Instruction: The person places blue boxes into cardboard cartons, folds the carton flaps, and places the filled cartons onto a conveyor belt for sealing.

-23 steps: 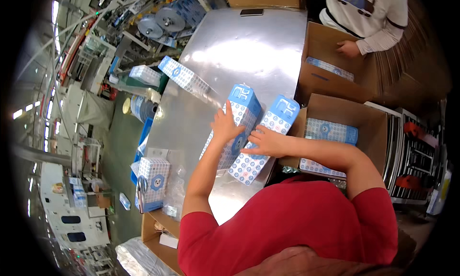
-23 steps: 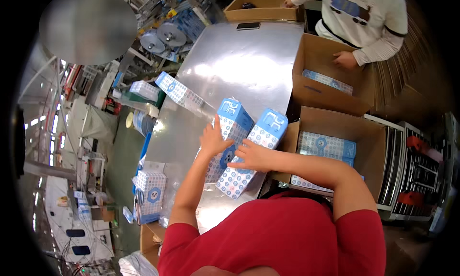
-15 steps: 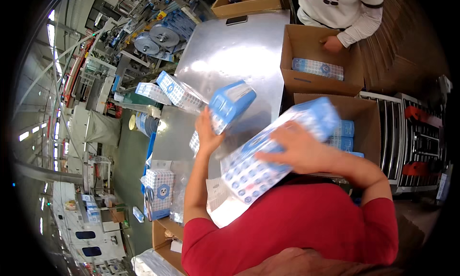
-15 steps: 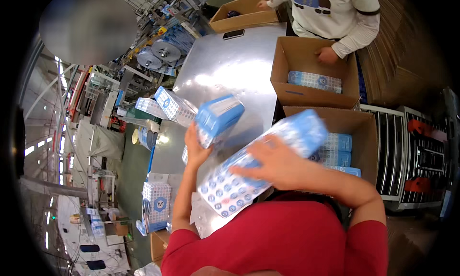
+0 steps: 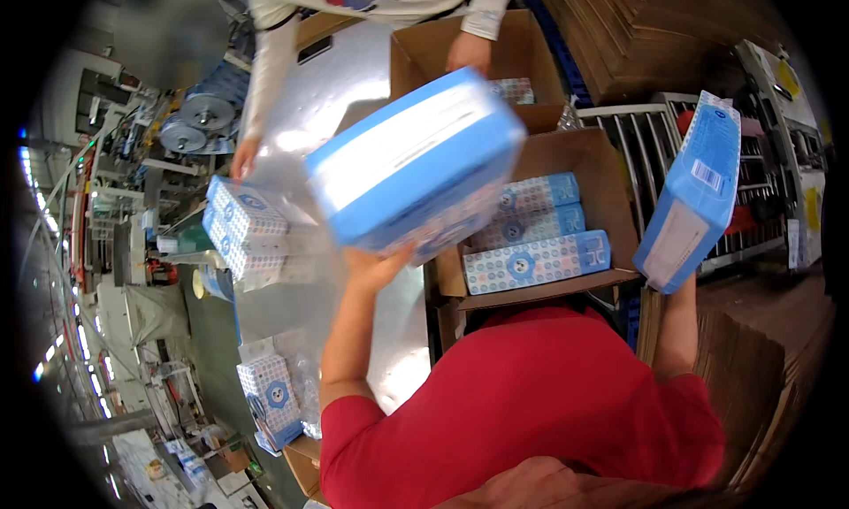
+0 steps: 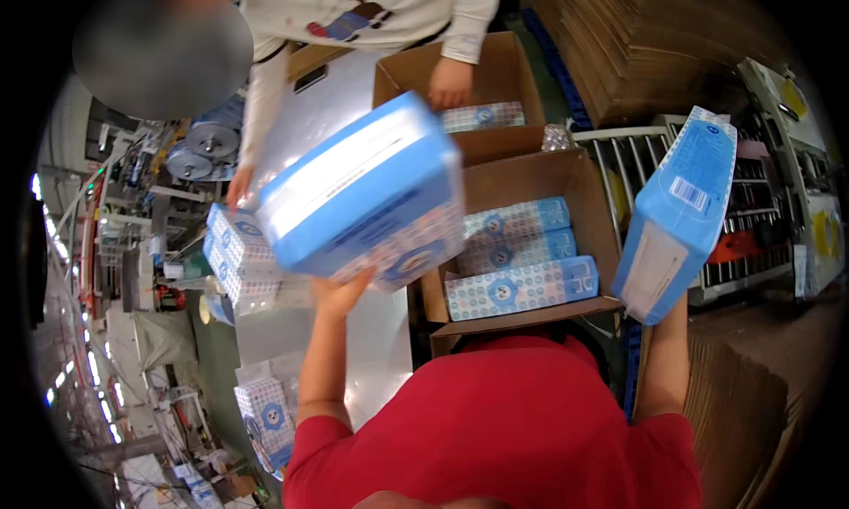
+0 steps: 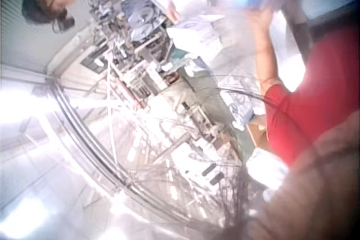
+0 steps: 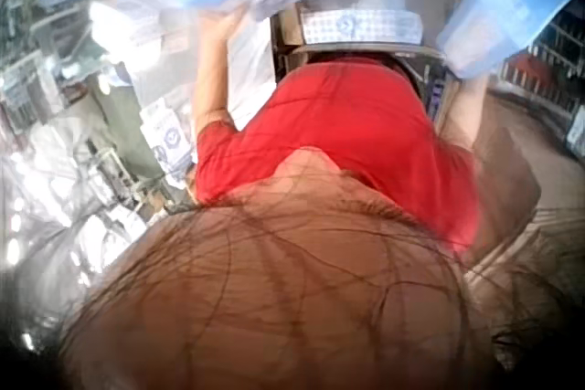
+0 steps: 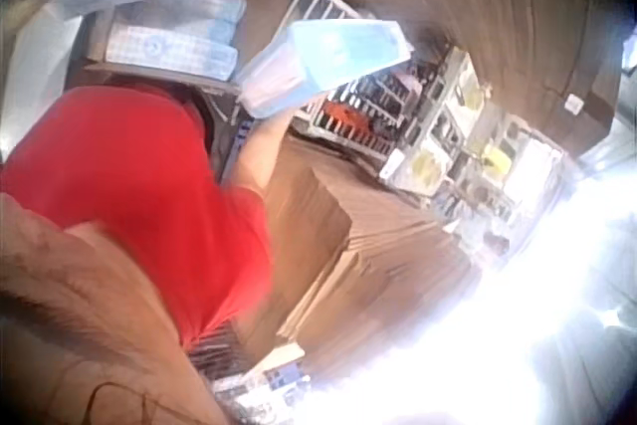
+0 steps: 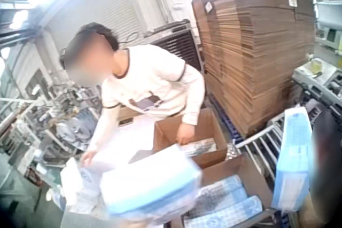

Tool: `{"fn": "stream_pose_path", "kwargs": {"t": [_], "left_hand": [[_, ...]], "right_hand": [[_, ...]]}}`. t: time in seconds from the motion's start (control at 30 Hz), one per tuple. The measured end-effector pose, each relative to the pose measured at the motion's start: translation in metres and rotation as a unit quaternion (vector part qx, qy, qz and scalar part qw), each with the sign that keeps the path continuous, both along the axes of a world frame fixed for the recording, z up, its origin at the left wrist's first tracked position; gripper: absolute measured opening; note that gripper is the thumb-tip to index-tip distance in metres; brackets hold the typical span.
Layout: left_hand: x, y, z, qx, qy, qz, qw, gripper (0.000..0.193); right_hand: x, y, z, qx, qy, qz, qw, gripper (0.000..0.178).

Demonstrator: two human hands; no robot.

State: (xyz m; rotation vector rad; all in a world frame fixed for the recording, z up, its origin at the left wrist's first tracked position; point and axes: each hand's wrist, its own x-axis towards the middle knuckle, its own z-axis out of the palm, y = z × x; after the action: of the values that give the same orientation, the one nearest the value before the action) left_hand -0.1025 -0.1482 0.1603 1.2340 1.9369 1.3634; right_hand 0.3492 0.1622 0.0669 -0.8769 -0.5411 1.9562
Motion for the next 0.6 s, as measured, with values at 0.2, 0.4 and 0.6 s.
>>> {"fn": "stream_pose_path", "kwargs": {"t": [0.2,0.4,0.6], "left_hand": [[0.072,0.159,-0.075,-0.192,0.129,-0.355,0.906,0.083],[0.091,0.124,-0.172,-0.221,0.156,-0.270,0.924,0.037],[0.101,0.100,-0.154,0.166,0.505,-0.306,0.790,0.040]], "right_hand": [[-0.024,0.004,0.054,0.105,0.084,-0.021,0.991,0.079],[-0.145,-0.048,0.132,0.640,-0.152,0.196,0.727,0.078],[-0.212,-0.033,0.018,0.671,-0.505,0.447,0.309,0.082]]}}
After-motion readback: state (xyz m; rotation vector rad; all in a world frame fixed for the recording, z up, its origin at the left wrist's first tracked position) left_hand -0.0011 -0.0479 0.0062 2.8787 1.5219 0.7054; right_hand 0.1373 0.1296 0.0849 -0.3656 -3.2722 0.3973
